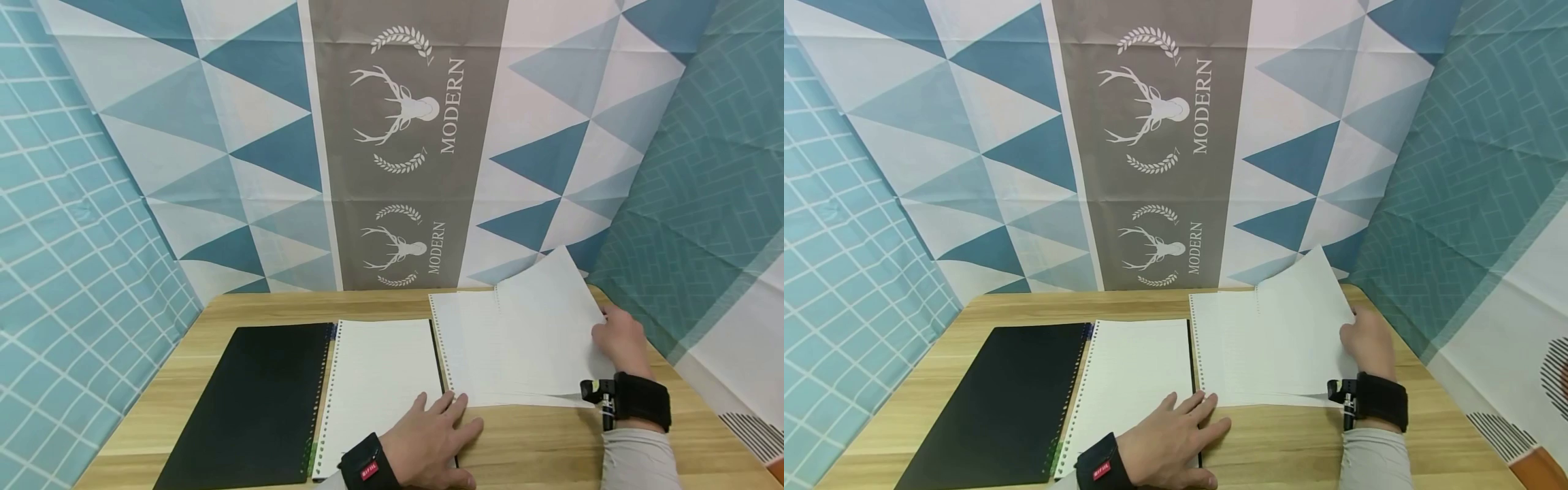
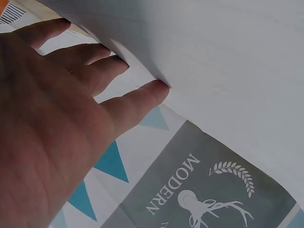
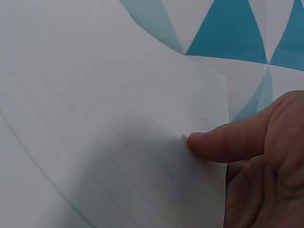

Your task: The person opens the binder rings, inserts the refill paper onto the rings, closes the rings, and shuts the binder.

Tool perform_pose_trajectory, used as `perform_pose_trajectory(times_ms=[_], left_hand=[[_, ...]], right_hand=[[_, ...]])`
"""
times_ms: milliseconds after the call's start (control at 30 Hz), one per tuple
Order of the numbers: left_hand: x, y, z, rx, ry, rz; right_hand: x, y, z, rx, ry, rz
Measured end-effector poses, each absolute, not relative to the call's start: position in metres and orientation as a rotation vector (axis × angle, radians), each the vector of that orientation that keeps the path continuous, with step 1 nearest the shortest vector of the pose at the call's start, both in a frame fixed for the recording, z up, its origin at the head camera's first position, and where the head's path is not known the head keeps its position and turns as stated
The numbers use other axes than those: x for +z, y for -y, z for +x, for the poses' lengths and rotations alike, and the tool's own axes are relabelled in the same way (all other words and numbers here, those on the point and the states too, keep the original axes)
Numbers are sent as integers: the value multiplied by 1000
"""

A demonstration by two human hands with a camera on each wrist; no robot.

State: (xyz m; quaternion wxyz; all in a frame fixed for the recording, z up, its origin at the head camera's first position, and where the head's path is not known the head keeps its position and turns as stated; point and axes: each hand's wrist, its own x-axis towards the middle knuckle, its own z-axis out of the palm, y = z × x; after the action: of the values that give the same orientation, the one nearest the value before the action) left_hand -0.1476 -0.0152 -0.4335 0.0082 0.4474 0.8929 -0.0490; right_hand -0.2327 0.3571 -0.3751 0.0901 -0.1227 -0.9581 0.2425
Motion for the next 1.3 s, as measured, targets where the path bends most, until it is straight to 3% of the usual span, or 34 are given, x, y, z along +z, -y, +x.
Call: perform_pose_trajectory(times_ms=[600,1300], left_hand=[[-433,20,-155,-85,-2772,1430],[-398,36,-167,268,-2971,1398]], right_hand=[[-328,-334,-207,750,2723,-357],[-298,-324,-184,705,2618,-349]])
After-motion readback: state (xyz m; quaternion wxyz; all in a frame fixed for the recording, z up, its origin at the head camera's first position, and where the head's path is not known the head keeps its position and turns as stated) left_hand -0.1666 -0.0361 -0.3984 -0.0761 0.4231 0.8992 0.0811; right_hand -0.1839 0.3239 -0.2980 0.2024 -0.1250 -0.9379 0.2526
